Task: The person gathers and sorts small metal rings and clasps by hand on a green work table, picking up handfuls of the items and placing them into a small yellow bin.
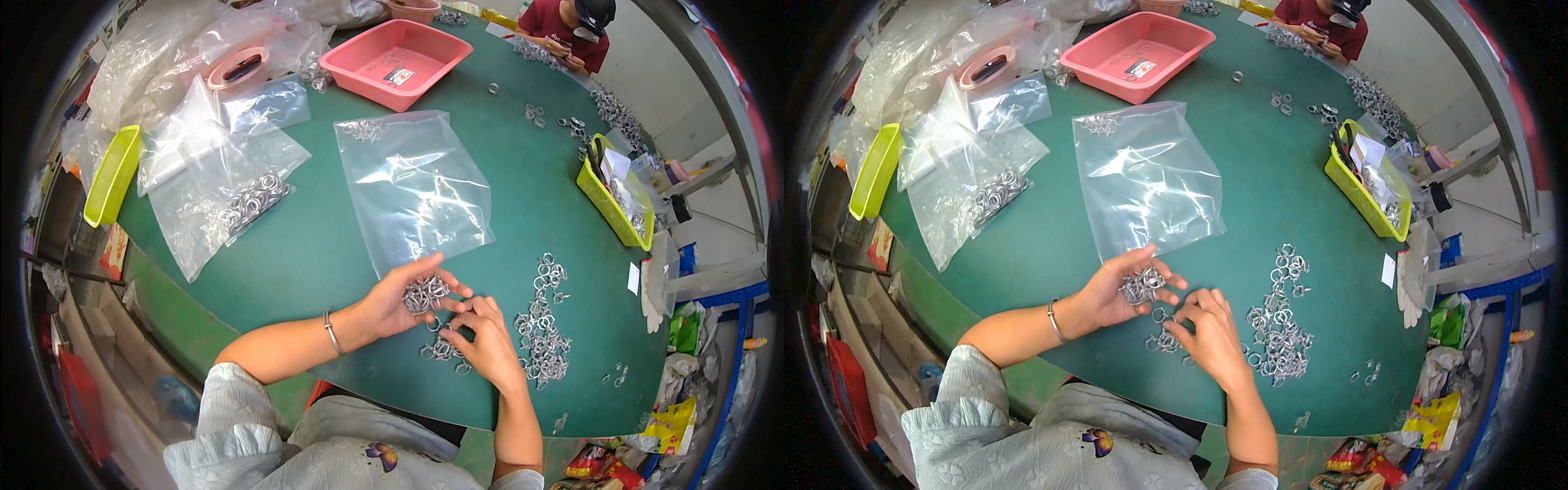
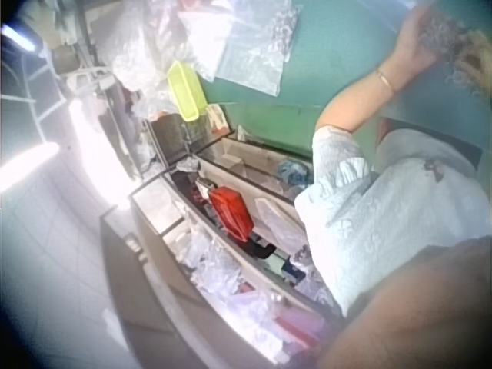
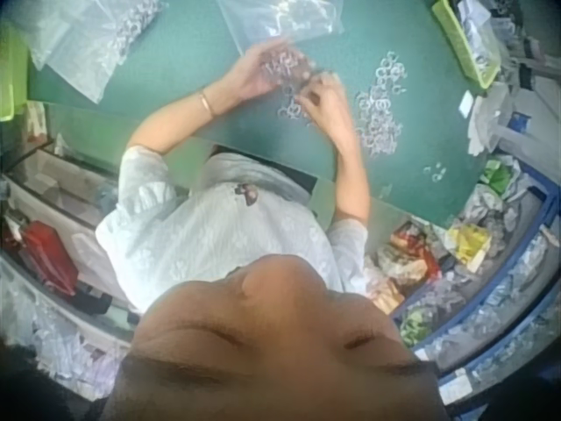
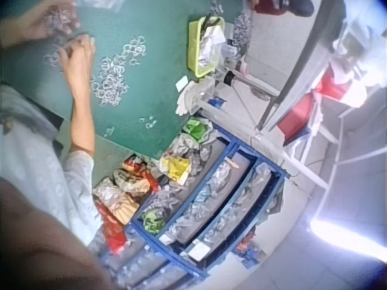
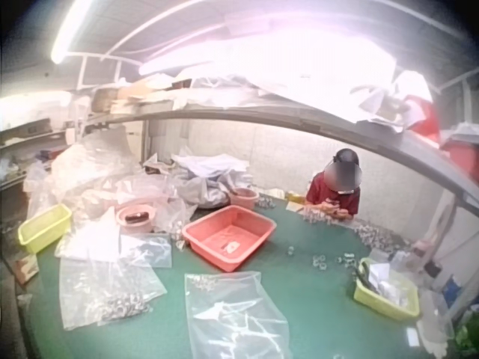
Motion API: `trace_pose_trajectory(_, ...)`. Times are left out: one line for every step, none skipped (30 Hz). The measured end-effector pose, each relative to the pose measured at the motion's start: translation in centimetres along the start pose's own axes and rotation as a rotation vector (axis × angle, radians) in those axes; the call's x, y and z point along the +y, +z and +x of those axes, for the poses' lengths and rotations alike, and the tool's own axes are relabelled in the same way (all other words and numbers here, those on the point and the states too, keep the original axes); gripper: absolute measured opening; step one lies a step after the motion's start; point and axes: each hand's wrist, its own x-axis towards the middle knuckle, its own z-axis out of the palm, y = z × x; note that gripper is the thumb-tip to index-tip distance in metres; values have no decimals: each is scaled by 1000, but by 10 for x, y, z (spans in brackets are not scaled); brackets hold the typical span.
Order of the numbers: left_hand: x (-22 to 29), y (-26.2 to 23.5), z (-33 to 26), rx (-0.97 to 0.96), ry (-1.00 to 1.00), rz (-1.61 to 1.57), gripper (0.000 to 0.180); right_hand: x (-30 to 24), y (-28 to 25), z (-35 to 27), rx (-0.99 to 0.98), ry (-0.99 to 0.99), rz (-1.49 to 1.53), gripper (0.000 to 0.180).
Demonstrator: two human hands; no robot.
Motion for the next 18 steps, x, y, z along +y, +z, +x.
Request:
trace_pose_trajectory(0, -4, 0, -4, 0, -18, 26, -1, 0, 0, 41, -1, 29, 17)
trace_pose_trajectory(0, -8, 0, -8, 0, -35, 27, -2, 0, 1, 82, -2, 57, 16)
trace_pose_trajectory(0, -8, 2, -5, 7, -29, 29, -1, -2, 3, 138, 34, 126, 15)
trace_pose_trajectory(0, -7, 2, 11, 18, -45, 29, 0, -3, 4, 193, 71, 195, 13)
trace_pose_trajectory(1, -3, 1, 27, 29, -61, 29, 0, -4, 5, 218, 61, 187, 14)
trace_pose_trajectory(1, 0, 1, 42, 35, -74, 29, -1, -1, 5, 178, -7, 143, 15)
trace_pose_trajectory(0, 0, 2, 70, 49, -94, 28, -3, 3, 6, 138, -75, 99, 15)
trace_pose_trajectory(0, -1, 2, 52, 65, -117, 28, -4, 7, 5, 98, -142, 55, 15)
trace_pose_trajectory(1, -4, 2, 35, 86, -142, 27, -5, 9, 5, 62, -172, 10, 14)
trace_pose_trajectory(1, -5, 2, 18, 106, -167, 27, -6, 7, 5, 26, -172, -35, 15)
trace_pose_trajectory(1, -4, 2, 51, 115, -164, 29, -10, 3, 5, -9, -171, -80, 16)
trace_pose_trajectory(2, 0, 2, 73, 130, -142, 27, -10, 0, 5, -43, -170, -126, 17)
trace_pose_trajectory(3, 6, 1, 94, 145, -119, 26, -6, -1, 5, -11, -160, -142, 17)
trace_pose_trajectory(3, 8, 1, 116, 160, -97, 24, 1, -1, 4, 22, -149, -157, 17)
trace_pose_trajectory(2, 5, 2, 96, 153, -3, 23, 5, -2, 3, 57, -137, -174, 17)
trace_pose_trajectory(0, 0, 3, 77, 146, 90, 22, 8, -2, 2, 117, -41, 147, 16)
trace_pose_trajectory(-3, -3, 2, 57, 139, 183, 21, 11, -2, 2, 175, 57, 468, 14)
trace_pose_trajectory(-5, 0, 2, 72, 120, 281, 21, 13, -3, 2, 230, 155, 785, 13)
